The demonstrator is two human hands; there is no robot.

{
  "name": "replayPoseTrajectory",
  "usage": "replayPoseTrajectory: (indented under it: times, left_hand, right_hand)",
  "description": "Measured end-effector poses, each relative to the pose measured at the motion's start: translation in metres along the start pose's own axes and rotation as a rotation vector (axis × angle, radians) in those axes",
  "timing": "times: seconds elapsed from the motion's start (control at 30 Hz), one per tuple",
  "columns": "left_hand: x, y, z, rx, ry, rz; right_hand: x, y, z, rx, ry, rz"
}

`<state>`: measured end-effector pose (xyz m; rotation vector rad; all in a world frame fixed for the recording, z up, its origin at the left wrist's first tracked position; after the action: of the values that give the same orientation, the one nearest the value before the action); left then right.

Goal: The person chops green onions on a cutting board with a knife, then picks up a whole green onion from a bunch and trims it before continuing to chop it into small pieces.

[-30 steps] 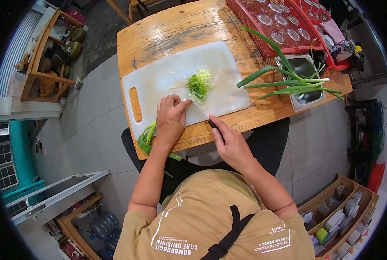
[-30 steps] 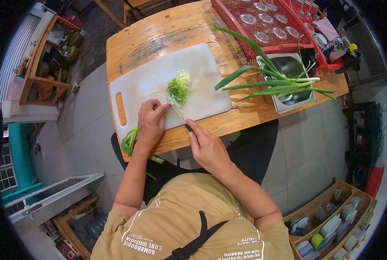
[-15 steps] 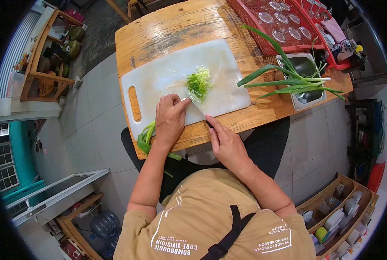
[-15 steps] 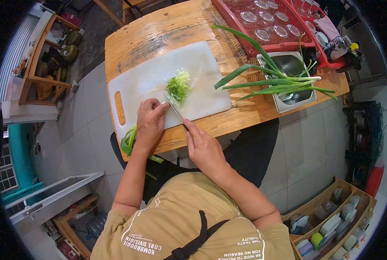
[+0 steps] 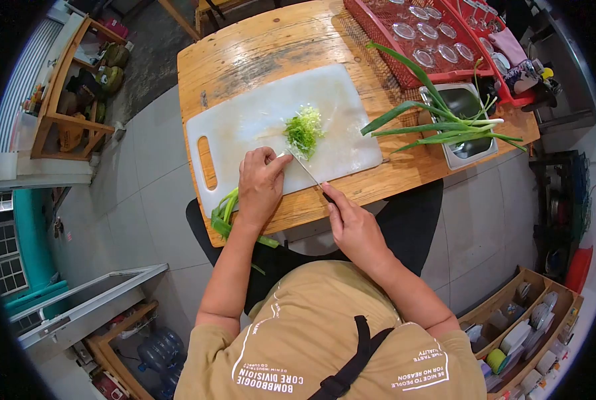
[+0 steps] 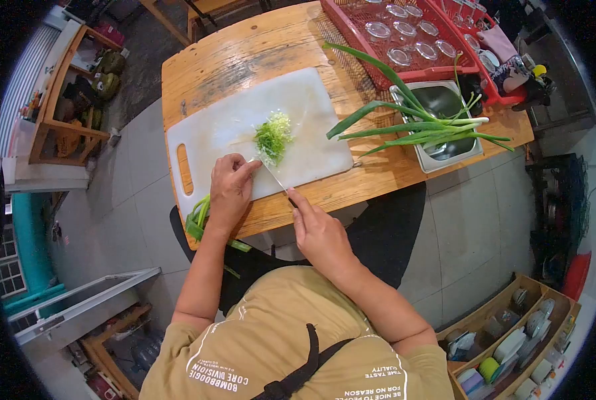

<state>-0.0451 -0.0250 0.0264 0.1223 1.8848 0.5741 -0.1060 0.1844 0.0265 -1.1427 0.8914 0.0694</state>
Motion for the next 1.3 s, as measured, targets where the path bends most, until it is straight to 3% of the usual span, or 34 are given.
replayPoseTrajectory:
  times: [0.13, 0.23, 0.3, 0.5, 0.63, 0.7, 0.83, 0.9, 1.3]
  left_hand:
    - [-0.001, -0.001, 0.000, 0.003, 0.017, 0.018]
    - [-0.003, -0.001, 0.000, -0.001, 0.026, 0.040]
    - [-0.003, -0.003, 0.002, -0.006, 0.031, 0.056]
    - [-0.002, -0.004, 0.000, -0.010, 0.083, 0.061]
    - [0.002, -0.011, 0.002, -0.078, 0.050, 0.118]
    - [0.002, -0.011, 0.002, -0.080, 0.046, 0.116]
    - [-0.003, -0.006, 0.001, -0.022, 0.079, 0.087]
    - [-0.004, -0.004, 0.000, -0.016, 0.084, 0.100]
    - [-0.002, -0.007, -0.003, -0.078, 0.081, 0.113]
  right_hand:
    - [0.009, -0.006, -0.018, -0.084, 0.071, -0.003]
    - [0.009, -0.005, -0.025, -0.043, 0.035, -0.180]
    - [-0.003, -0.007, -0.019, -0.120, 0.104, -0.243]
    - [-0.009, -0.009, -0.001, 0.031, -0.028, -0.231]
    - [0.005, -0.002, -0.002, 0.012, -0.043, -0.231]
    - [0.004, -0.004, -0.005, -0.080, 0.059, -0.189]
    - [0.001, -0.002, -0.005, -0.025, 0.012, -0.209]
    - [0.001, -0.007, 0.000, -0.101, 0.052, -0.169]
    - [0.010, -0.012, 0.004, -0.093, 0.027, -0.171]
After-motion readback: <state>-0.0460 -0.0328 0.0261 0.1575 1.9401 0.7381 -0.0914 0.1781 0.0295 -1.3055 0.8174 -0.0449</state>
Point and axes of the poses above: each hand's wrist, its own z-axis away from the middle knuckle, its own x-axis out of the palm, y = z × x, the point moved 7 cm from there along -z, towards the middle knuckle, and after that the axes turned 8 degrees about -y, right-handed, at the moved point
